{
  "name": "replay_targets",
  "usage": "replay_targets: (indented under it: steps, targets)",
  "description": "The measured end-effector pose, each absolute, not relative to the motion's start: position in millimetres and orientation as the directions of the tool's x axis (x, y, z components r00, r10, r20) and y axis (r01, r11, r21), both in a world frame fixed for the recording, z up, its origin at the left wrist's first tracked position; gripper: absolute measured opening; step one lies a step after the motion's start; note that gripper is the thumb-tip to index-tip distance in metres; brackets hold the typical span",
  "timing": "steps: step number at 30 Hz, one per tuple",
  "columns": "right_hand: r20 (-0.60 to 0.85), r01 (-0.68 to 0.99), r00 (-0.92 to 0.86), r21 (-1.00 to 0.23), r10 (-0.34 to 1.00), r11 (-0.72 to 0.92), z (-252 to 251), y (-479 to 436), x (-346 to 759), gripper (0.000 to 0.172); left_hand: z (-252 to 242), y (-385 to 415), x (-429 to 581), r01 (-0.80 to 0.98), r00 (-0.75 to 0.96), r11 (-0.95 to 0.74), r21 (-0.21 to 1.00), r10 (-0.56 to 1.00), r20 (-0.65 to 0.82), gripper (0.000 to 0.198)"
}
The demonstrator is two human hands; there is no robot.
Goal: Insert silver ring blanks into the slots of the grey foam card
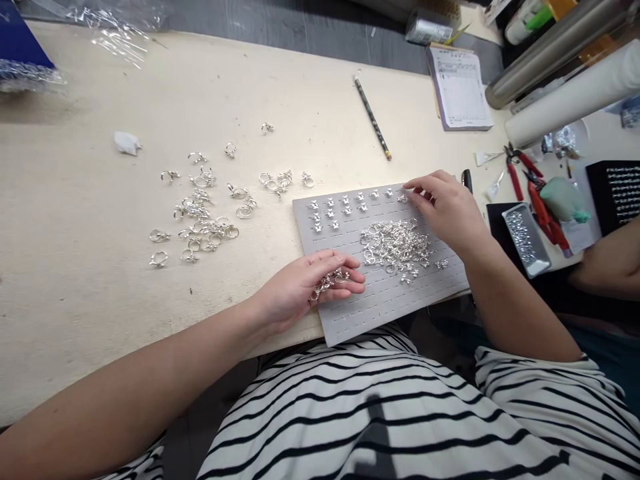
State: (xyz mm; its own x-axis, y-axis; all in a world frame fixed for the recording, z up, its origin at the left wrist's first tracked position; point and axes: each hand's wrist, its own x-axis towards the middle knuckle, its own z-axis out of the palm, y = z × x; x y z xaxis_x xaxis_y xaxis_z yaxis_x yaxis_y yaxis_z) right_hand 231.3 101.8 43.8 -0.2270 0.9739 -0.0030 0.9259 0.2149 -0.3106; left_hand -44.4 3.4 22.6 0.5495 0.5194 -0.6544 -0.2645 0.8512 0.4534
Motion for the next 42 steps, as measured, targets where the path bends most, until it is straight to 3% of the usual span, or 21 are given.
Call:
replay_targets:
  steps: [8, 13, 26, 32, 37, 42]
  targets:
    - [0.010, 0.953, -0.171, -0.252, 0.985, 0.168, 40.1, 94.0, 219.5, 0.017, 20.4, 2.6, -44.5, -0.272, 0.551, 0.846, 0.458, 0.527, -0.647, 0.023]
    - [0.023, 0.930, -0.220, -0.295, 0.975, 0.217, 39.9, 105.1, 220.2, 0.015, 18.3, 2.8, -45.8, -0.272, 0.560, 0.845, 0.460, 0.528, -0.638, 0.024]
    - [-0.204, 0.921, -0.332, -0.283, 0.921, 0.269, 50.9, 131.3, 227.0, 0.017, 17.6, 2.4, -45.3, -0.283, 0.565, 0.842, 0.460, 0.533, -0.630, 0.023]
    - [-0.142, 0.928, -0.256, -0.314, 0.956, 0.202, 47.7, 129.8, 223.9, 0.009, 20.0, 3.2, -45.0, -0.279, 0.551, 0.847, 0.452, 0.527, -0.647, 0.024]
    - [-0.057, 0.935, -0.198, -0.311, 0.979, 0.171, 60.0, 107.3, 228.5, 0.019, 25.2, 4.4, -44.1, -0.261, 0.522, 0.859, 0.440, 0.509, -0.684, 0.025]
    - [-0.197, 0.944, -0.175, -0.312, 0.965, 0.107, 68.0, 81.4, 240.9, 0.021, 27.8, 6.2, -43.0, -0.248, 0.509, 0.862, 0.442, 0.504, -0.698, 0.025]
